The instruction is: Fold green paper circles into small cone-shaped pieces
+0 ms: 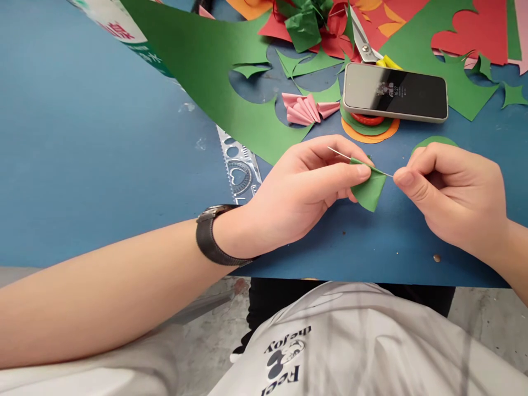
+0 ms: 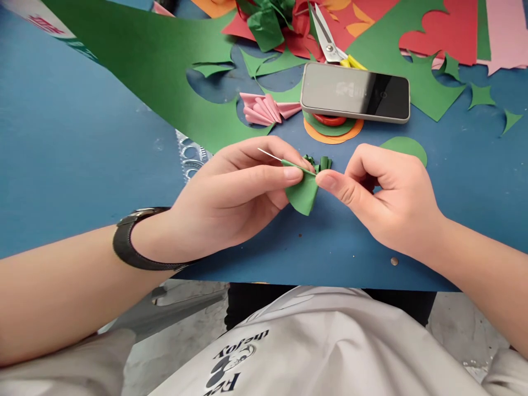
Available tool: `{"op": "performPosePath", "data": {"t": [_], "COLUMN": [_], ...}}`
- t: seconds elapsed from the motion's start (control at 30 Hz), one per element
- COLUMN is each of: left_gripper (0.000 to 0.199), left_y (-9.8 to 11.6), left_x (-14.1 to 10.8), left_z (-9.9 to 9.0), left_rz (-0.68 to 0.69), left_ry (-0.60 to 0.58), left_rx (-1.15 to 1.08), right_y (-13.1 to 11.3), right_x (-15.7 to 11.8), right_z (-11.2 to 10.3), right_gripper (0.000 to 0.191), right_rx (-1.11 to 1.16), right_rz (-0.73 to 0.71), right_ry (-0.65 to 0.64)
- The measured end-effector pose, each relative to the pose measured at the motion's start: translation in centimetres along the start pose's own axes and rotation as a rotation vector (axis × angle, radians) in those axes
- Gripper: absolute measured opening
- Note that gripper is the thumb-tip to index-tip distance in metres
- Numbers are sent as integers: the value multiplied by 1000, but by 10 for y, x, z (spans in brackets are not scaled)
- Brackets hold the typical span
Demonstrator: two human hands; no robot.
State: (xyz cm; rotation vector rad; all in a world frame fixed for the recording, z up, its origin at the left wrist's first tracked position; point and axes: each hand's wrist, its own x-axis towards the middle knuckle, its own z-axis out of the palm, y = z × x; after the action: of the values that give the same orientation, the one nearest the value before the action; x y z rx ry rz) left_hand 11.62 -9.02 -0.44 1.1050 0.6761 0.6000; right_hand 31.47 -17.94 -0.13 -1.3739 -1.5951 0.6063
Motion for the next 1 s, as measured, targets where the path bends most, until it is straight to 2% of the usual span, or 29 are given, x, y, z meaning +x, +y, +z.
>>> {"op": "performPosePath", "data": {"t": [0.23, 0.4, 0.57, 0.87, 1.0], "left_gripper": [16, 13, 10, 28, 25], "left_y": [-4, -3, -4, -2, -2], "left_x": [-1, -1, -1, 0, 0], "left_z": [2, 2, 0, 0, 0], "left_rz": [23, 10, 36, 113, 70], "left_ry": [-113, -92, -89, -52, -31], "left_rx": [8, 44, 93, 104, 58], "right_y": [3, 2, 2, 0, -1], "right_x": [0, 2, 1, 5, 4], "right_z": [2, 5, 7, 2, 0], "right_gripper": [38, 39, 33, 35, 31], "right_rx": [126, 101, 110, 60, 95], "right_rz": [44, 44, 51, 36, 129], "right_ry": [-96, -127, -83, -146, -143]}}
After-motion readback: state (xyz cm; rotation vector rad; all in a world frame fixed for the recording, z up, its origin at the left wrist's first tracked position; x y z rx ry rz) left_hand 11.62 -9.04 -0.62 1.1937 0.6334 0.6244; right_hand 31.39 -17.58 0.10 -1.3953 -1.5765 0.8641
